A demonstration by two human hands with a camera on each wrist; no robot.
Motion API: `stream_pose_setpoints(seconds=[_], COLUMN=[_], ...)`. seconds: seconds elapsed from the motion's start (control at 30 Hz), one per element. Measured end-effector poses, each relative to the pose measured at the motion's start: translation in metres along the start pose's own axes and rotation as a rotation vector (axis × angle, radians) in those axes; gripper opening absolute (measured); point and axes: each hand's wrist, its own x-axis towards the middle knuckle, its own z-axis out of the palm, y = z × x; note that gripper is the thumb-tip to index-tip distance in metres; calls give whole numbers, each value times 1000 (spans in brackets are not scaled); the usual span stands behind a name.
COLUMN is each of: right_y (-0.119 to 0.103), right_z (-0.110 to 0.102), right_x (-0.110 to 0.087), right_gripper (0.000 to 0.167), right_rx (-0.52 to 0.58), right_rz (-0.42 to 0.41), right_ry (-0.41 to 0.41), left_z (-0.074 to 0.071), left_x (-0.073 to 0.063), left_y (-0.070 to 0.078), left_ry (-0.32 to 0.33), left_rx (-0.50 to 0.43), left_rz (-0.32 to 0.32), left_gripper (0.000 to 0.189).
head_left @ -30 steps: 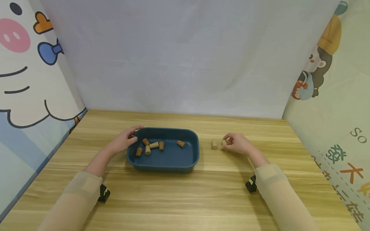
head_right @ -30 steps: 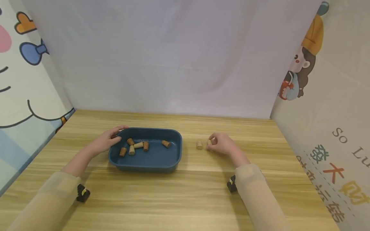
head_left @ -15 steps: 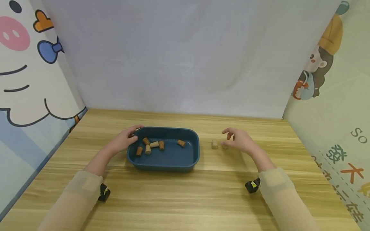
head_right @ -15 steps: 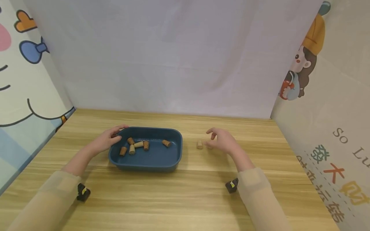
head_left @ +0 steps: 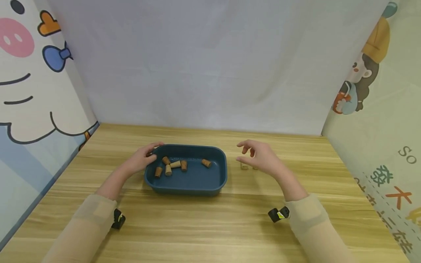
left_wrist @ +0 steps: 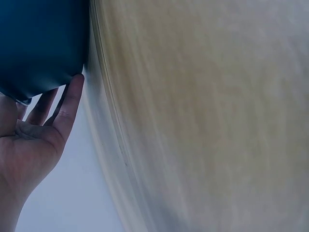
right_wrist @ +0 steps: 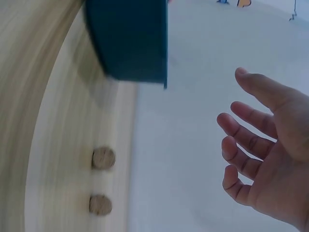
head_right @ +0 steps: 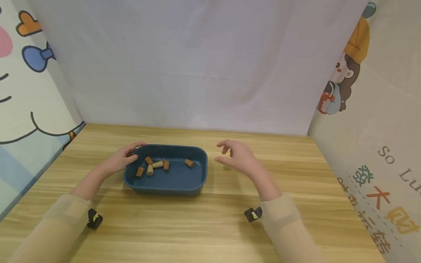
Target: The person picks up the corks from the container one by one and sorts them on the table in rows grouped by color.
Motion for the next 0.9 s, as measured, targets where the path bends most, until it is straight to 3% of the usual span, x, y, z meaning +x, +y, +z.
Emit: stream_pose_setpoints(seconds=[0.33,0.53,0.9], right_y=[-50,-74,-100], right_z=[33,62,110], right_x=[13,24,47], right_gripper=[39,39,42], right_rx=[53,112,96], right_rz=[-159,-178,-221], right_ry=[46,40,8], left_z=[-1,0,0], left_x=[2,1,1], left_y=[-1,0,-2], left_ry=[-5,-5,6], left_rx=[0,4,-12], left_rz=[14,10,15], left_gripper=[51,51,50])
